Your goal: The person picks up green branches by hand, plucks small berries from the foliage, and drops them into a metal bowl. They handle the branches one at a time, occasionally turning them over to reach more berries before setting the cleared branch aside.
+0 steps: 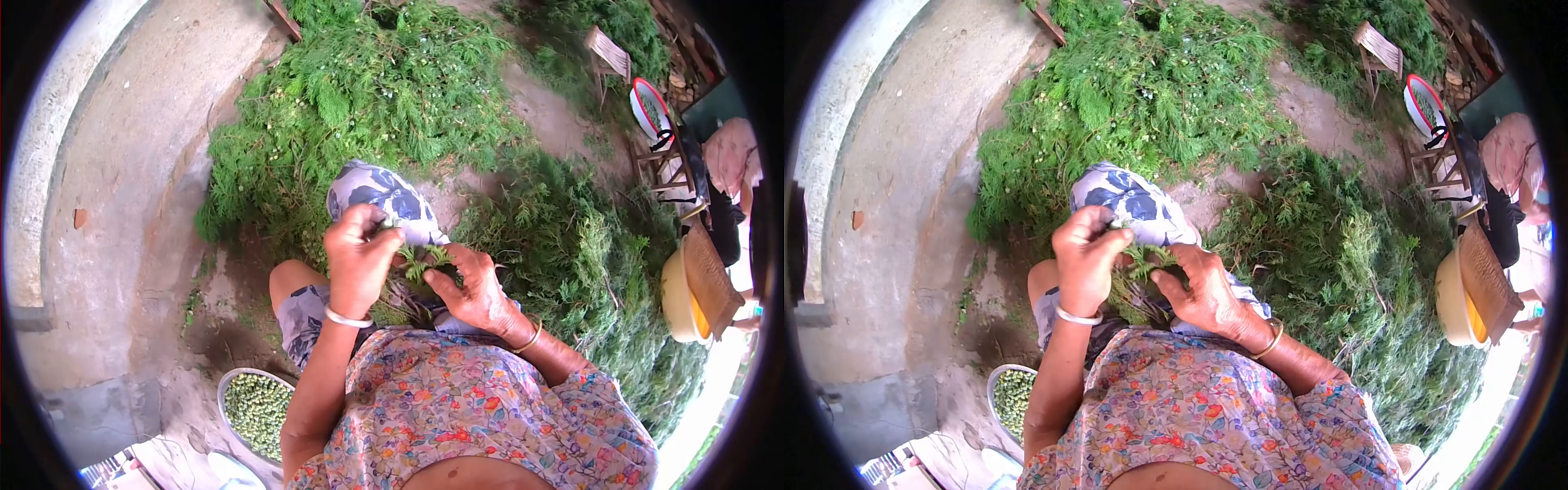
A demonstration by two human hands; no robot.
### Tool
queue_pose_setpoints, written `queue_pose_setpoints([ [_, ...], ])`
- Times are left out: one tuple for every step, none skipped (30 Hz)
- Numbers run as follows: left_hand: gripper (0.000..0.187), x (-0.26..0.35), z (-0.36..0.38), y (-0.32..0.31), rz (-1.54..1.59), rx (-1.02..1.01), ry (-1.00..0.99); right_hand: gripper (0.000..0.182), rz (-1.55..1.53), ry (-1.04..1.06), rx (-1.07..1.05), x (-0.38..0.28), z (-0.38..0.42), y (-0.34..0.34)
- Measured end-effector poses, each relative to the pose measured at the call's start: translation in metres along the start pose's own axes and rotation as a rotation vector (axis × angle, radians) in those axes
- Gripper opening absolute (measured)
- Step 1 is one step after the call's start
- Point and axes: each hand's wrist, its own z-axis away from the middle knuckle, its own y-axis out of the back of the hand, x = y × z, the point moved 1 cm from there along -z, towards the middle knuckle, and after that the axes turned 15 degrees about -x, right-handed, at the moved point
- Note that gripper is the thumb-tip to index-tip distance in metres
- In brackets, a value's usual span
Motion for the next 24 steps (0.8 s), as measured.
queue_pose_setpoints([
  [0.013, 0.014, 0.002, 0.0, 0.336, 0.009, 0.113, 0.017, -0.003, -0.002, 0.001, -0.007, -0.002, -0.001],
  [0.013, 0.028, 0.006, 0.001, 0.671, 0.02, 0.225, 0.018, -0.062, 0.014, 0.056, -0.02, -0.008, -0.002],
  [0.012, 0.025, 0.01, 0.005, 0.73, -0.035, 0.208, 0.019, -0.12, 0.032, 0.111, -0.027, -0.012, -0.002],
  [0.012, 0.026, 0.013, 0.006, 0.729, -0.032, 0.208, 0.019, -0.122, 0.034, 0.108, -0.025, -0.016, 0.0],
  [0.013, 0.028, 0.016, 0.005, 0.825, -0.075, 0.21, 0.018, -0.06, 0.073, -0.024, -0.021, -0.02, 0.0],
  [0.014, 0.029, 0.018, 0.005, 0.922, -0.119, 0.21, 0.017, 0.004, 0.112, -0.157, -0.02, -0.023, -0.001],
  [0.018, 0.03, 0.019, 0.006, 0.942, -0.148, 0.189, 0.018, 0.05, 0.129, -0.143, -0.02, -0.023, -0.002],
  [0.018, 0.029, 0.02, 0.007, 0.944, -0.144, 0.184, 0.018, 0.052, 0.133, -0.148, -0.02, -0.024, -0.003],
  [0.02, 0.027, 0.02, 0.008, 0.984, -0.141, 0.183, 0.017, 0.04, 0.113, -0.143, -0.021, -0.025, -0.003],
  [0.021, 0.025, 0.02, 0.008, 1.026, -0.143, 0.18, 0.015, 0.031, 0.091, -0.136, -0.021, -0.026, -0.003],
  [0.02, 0.023, 0.022, 0.009, 1.05, -0.144, 0.183, 0.013, 0.025, 0.14, -0.097, -0.016, -0.026, -0.006],
  [0.02, 0.022, 0.024, 0.009, 1.054, -0.152, 0.177, 0.013, 0.035, 0.141, -0.094, -0.016, -0.026, -0.006],
  [0.018, 0.022, 0.025, 0.01, 1.055, -0.12, 0.199, 0.012, 0.062, 0.159, -0.093, -0.017, -0.027, -0.006],
  [0.016, 0.021, 0.027, 0.011, 1.056, -0.088, 0.22, 0.011, 0.09, 0.178, -0.092, -0.018, -0.028, -0.006],
  [0.011, 0.024, 0.029, 0.012, 1.029, -0.067, 0.239, 0.01, 0.088, 0.221, -0.059, -0.024, -0.029, -0.006],
  [0.011, 0.027, 0.029, 0.012, 1.033, -0.075, 0.233, 0.01, 0.097, 0.222, -0.056, -0.023, -0.028, -0.007],
  [0.01, 0.029, 0.03, 0.012, 0.917, -0.039, 0.269, 0.01, 0.164, 0.243, -0.097, -0.02, -0.028, -0.008],
  [0.009, 0.031, 0.03, 0.014, 0.8, 0.001, 0.304, 0.009, 0.229, 0.264, -0.141, -0.018, -0.027, -0.011],
  [0.007, 0.033, 0.03, 0.015, 0.764, 0.019, 0.305, 0.008, 0.253, 0.245, -0.146, -0.018, -0.027, -0.012],
  [0.007, 0.035, 0.031, 0.016, 0.766, 0.019, 0.301, 0.008, 0.258, 0.246, -0.147, -0.018, -0.028, -0.012],
  [0.006, 0.038, 0.031, 0.018, 0.71, 0.022, 0.307, 0.008, 0.247, 0.271, -0.175, -0.02, -0.028, -0.012],
  [0.005, 0.041, 0.032, 0.02, 0.655, 0.027, 0.313, 0.009, 0.235, 0.295, -0.203, -0.021, -0.029, -0.012],
  [0.005, 0.043, 0.032, 0.022, 0.658, 0.03, 0.312, 0.009, 0.237, 0.295, -0.207, -0.024, -0.03, -0.011],
  [0.005, 0.045, 0.033, 0.025, 0.611, 0.017, 0.306, 0.009, 0.193, 0.287, -0.214, -0.03, -0.031, -0.01],
])
